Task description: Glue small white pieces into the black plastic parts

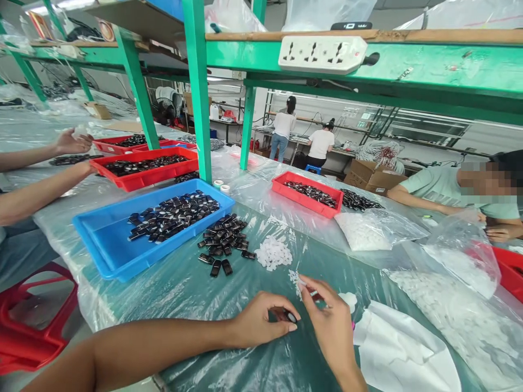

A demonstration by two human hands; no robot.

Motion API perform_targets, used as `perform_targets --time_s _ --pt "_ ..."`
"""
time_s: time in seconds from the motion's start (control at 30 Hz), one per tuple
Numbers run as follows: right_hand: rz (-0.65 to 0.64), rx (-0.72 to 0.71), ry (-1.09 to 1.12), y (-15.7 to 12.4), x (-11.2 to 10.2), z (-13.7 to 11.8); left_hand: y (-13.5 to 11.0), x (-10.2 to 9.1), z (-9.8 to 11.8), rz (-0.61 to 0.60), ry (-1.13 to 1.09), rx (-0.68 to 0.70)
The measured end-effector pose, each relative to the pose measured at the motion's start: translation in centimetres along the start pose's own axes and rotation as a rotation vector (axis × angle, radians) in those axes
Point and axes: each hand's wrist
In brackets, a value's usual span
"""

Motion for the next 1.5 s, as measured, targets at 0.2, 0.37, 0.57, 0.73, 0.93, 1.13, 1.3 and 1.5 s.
perform_targets --time_s 0.2,0.37,0.57,0.73,0.93,1.13,1.3,1.5 --pt "0.119 0.146 0.174 -4.9 0.2 0.5 0.3 0.0 -0.3 -0.01 -0.1 0.008" --pt "0.164 0.203 0.21 -5.6 0.0 0.0 0.5 0.0 -0.4 -0.011 -0.107 -0.029" --pt "0.187 0.076 0.228 -5.5 0.0 -0.4 0.7 -0.1 -0.4 -0.035 -0.104 -0.07" --pt "0.152 0.053 0.247 -5.4 0.5 -0.1 0.6 -0.1 -0.2 -0.054 -0.074 -0.046" --pt "0.067 0.227 0.35 -5.7 0.9 -0.3 0.7 -0.3 -0.1 -0.134 -0.236 -0.164" --pt "-0.026 0.333 0.515 -5.7 1.1 -1.9 1.2 -0.8 -0.3 -0.126 -0.369 -0.213" --pt "-0.058 0.472 0.608 -6.0 1.3 -2.7 1.1 -1.0 0.2 -0.135 -0.32 -0.17" --pt "-0.127 0.404 0.617 -5.2 1.3 -2.0 0.9 -0.5 -0.2 -0.096 -0.26 -0.159"
Point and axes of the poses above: each hand's wrist, its own y-axis towards the middle knuckle, its own x-axis out of the palm, z = x × y, and after that the axes turned 15 degrees about -y, right-handed
